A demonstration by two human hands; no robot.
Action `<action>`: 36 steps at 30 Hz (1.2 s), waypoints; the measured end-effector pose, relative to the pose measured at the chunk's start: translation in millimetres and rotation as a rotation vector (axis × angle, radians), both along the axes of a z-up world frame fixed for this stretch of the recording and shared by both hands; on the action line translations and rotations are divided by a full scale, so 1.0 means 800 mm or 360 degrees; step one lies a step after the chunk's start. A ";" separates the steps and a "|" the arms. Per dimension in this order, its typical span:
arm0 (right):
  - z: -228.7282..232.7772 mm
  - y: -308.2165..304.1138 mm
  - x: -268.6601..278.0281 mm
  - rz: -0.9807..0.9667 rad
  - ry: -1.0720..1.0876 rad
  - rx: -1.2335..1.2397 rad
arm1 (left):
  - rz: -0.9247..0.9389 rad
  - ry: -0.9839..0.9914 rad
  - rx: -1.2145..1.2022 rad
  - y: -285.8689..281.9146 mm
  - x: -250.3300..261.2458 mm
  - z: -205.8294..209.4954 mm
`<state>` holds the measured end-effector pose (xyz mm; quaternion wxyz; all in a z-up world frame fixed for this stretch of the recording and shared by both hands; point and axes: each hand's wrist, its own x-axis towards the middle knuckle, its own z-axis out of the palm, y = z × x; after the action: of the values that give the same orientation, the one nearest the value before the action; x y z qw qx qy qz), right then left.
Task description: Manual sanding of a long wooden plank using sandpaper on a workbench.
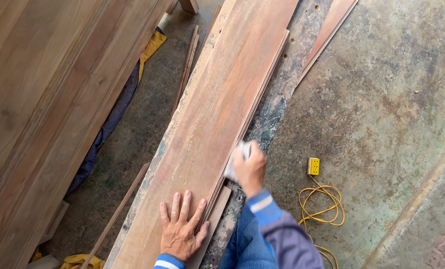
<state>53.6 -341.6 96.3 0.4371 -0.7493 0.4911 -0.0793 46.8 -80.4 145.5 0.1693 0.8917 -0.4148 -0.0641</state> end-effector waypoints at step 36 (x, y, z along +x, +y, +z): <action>0.020 0.002 0.002 -0.0015 -0.0294 -0.0438 | -0.0065 -0.0378 -0.0348 0.031 -0.004 -0.110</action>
<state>55.6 -339.7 112.2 0.3733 -0.7894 0.4367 -0.2163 43.5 -55.8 57.7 0.2136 0.8607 -0.4545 0.0839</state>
